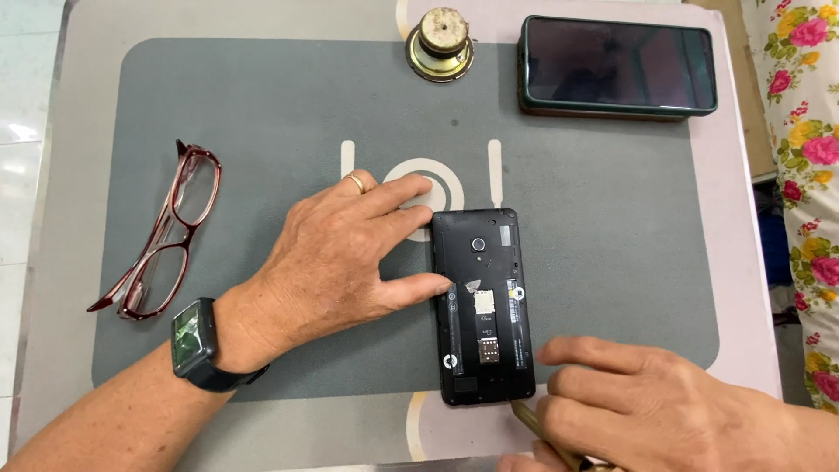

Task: Using a precision screwdriver to remove small screws from the back of a mobile phone during disassembly.

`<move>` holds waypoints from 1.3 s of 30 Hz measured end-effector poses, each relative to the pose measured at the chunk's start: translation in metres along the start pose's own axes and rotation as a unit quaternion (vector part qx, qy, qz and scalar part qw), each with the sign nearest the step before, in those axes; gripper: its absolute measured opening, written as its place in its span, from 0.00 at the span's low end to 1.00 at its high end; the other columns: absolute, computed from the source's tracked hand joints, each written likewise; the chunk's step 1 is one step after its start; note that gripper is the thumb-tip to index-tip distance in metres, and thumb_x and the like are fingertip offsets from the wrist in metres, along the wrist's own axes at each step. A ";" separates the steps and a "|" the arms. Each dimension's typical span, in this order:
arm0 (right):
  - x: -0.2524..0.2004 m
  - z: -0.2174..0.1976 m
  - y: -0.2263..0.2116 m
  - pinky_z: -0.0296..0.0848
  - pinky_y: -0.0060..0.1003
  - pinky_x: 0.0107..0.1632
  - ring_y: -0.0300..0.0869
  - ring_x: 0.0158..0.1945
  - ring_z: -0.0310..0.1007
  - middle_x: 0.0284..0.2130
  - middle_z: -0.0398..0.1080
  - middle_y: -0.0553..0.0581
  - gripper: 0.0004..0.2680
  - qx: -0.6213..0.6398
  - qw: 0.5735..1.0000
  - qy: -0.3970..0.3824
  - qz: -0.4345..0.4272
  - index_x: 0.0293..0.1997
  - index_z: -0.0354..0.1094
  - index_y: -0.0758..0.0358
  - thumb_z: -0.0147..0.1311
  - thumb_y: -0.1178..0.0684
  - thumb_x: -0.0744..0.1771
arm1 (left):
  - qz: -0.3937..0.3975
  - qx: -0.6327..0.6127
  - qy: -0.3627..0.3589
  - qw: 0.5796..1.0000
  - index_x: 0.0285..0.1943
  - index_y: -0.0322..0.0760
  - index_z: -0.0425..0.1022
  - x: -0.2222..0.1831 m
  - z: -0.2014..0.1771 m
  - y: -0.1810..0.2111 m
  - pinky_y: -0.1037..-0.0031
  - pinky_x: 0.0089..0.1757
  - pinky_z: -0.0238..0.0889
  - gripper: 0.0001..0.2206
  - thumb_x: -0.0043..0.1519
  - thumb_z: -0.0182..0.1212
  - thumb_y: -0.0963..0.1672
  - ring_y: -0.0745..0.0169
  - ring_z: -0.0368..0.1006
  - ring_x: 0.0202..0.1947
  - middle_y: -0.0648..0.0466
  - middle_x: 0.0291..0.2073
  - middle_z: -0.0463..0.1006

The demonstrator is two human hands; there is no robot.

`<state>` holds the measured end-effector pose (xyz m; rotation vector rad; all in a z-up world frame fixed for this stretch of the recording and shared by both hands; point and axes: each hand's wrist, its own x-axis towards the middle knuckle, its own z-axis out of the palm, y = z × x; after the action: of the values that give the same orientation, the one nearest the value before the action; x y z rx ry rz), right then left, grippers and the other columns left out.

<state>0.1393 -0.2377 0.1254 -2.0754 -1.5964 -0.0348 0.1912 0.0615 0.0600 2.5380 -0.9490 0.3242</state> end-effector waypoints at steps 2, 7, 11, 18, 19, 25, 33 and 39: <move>-0.004 0.002 0.001 0.85 0.37 0.56 0.39 0.22 0.59 0.20 0.56 0.48 0.17 0.025 1.000 -0.013 0.001 0.25 0.61 0.58 0.61 0.49 0.72 | -0.003 0.000 -0.001 1.000 0.48 0.39 0.79 0.000 -0.001 0.001 0.62 0.34 0.70 0.25 0.59 0.77 0.59 0.53 0.65 0.35 0.60 0.58 0.77; -0.007 0.000 0.004 0.87 0.41 0.56 0.40 0.20 0.56 0.22 0.57 0.48 0.08 0.033 0.999 -0.011 -0.023 0.35 0.66 0.57 0.59 0.53 0.72 | -0.002 -0.002 0.010 1.000 0.49 0.39 0.80 0.000 0.001 0.000 0.60 0.36 0.71 0.26 0.58 0.78 0.59 0.52 0.67 0.37 0.59 0.58 0.78; -0.012 0.007 0.002 0.87 0.34 0.53 0.39 0.19 0.59 0.19 0.53 0.49 0.16 0.033 0.999 0.006 0.014 0.23 0.61 0.57 0.58 0.52 0.72 | 0.002 -0.001 0.015 1.000 0.47 0.39 0.80 0.000 0.002 0.000 0.60 0.37 0.71 0.26 0.57 0.78 0.60 0.51 0.68 0.37 0.58 0.58 0.78; -0.016 0.000 0.010 0.76 0.46 0.65 0.44 0.40 0.76 0.41 0.74 0.57 0.11 0.066 0.993 -0.096 -0.015 0.50 0.71 0.68 0.37 0.56 0.76 | 0.000 -0.002 0.018 1.000 0.47 0.38 0.80 0.000 0.002 0.000 0.60 0.38 0.71 0.26 0.58 0.77 0.60 0.51 0.66 0.36 0.57 0.58 0.78; -0.012 -0.002 0.009 0.77 0.46 0.63 0.47 0.43 0.78 0.42 0.75 0.59 0.11 0.104 0.990 -0.090 -0.004 0.52 0.72 0.69 0.40 0.55 0.76 | -0.001 -0.001 0.018 1.000 0.47 0.39 0.80 0.000 0.002 0.000 0.61 0.37 0.71 0.26 0.58 0.78 0.60 0.52 0.66 0.36 0.58 0.58 0.78; -0.015 -0.001 0.011 0.76 0.51 0.64 0.55 0.59 0.81 0.57 0.76 0.64 0.14 0.163 0.979 -0.119 -0.030 0.65 0.68 0.73 0.39 0.53 0.77 | 0.008 -0.006 0.028 1.000 0.47 0.38 0.79 0.001 0.001 0.000 0.60 0.37 0.69 0.26 0.57 0.79 0.59 0.51 0.66 0.35 0.57 0.57 0.78; -0.003 -0.020 0.004 0.81 0.43 0.54 0.53 0.47 0.80 0.49 0.77 0.66 0.13 0.243 0.959 -0.132 0.057 0.58 0.69 0.73 0.41 0.51 0.77 | 0.007 -0.003 0.027 1.000 0.47 0.39 0.79 0.001 0.001 0.000 0.61 0.36 0.70 0.26 0.58 0.79 0.59 0.52 0.66 0.35 0.58 0.56 0.78; -0.015 -0.005 0.008 0.76 0.49 0.63 0.50 0.56 0.83 0.53 0.79 0.65 0.12 0.096 0.989 -0.109 -0.001 0.62 0.72 0.71 0.49 0.53 0.75 | -0.004 -0.010 0.015 1.000 0.47 0.39 0.79 0.001 0.000 0.001 0.64 0.33 0.70 0.26 0.57 0.79 0.59 0.55 0.64 0.35 0.59 0.57 0.77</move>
<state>0.1436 -0.2548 0.1213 -1.9827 -1.6557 0.3430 0.1914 0.0603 0.0602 2.5115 -0.9260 0.3479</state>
